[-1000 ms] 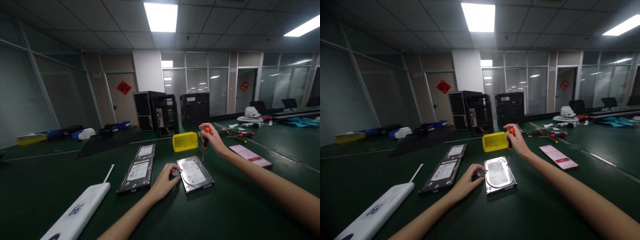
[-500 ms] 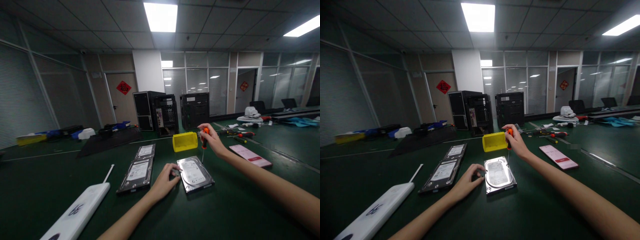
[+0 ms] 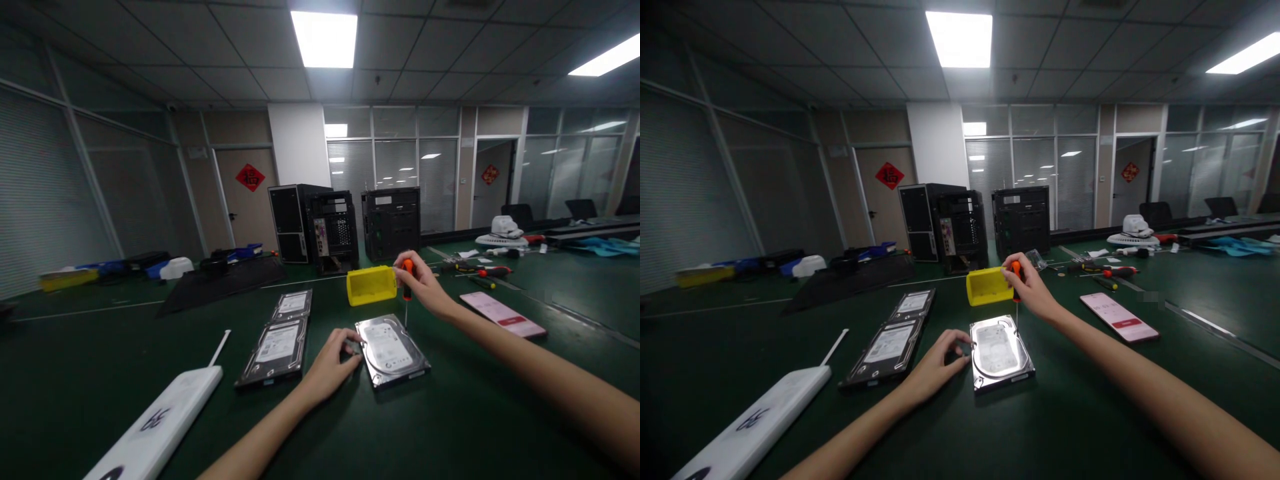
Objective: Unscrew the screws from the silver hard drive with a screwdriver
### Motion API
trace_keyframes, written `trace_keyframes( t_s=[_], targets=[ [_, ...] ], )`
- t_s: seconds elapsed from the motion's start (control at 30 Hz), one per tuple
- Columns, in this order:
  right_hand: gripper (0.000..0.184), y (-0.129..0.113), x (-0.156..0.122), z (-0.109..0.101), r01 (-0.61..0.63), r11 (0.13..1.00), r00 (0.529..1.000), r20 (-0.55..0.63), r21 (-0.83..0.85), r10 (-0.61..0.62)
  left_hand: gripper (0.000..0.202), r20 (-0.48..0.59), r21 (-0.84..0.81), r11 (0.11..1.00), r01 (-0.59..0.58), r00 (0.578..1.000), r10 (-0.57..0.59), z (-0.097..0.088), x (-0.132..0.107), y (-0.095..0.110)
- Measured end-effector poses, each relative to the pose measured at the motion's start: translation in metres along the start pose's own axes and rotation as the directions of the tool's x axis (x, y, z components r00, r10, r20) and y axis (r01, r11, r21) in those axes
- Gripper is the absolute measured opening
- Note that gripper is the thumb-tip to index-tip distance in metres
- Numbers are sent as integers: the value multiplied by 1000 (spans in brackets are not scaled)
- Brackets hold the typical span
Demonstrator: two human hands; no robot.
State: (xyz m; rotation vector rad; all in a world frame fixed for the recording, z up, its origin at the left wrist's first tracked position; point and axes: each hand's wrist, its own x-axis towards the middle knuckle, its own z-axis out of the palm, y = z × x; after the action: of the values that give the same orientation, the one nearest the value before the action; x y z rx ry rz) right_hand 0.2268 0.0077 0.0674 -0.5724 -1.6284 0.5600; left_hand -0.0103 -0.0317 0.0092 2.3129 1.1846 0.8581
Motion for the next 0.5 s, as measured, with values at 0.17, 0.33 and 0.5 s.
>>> trace_keyframes(
  t_s=[0.17, 0.33, 0.5],
  targets=[
    [14, 4, 3, 0, 25, 999, 999, 26, 46, -26, 24, 4, 0, 1000, -7, 1000, 7, 1, 1, -3],
    [13, 12, 2, -3, -26, 986, 999, 48, 163, 19, 24, 13, 1, 1000, -3, 1000, 3, 2, 1, -4],
    [20, 13, 1, -6, -34, 988, 997, 69, 153, 24, 24, 14, 3, 1000, -3, 1000, 3, 1, 1, -3]
  ],
)
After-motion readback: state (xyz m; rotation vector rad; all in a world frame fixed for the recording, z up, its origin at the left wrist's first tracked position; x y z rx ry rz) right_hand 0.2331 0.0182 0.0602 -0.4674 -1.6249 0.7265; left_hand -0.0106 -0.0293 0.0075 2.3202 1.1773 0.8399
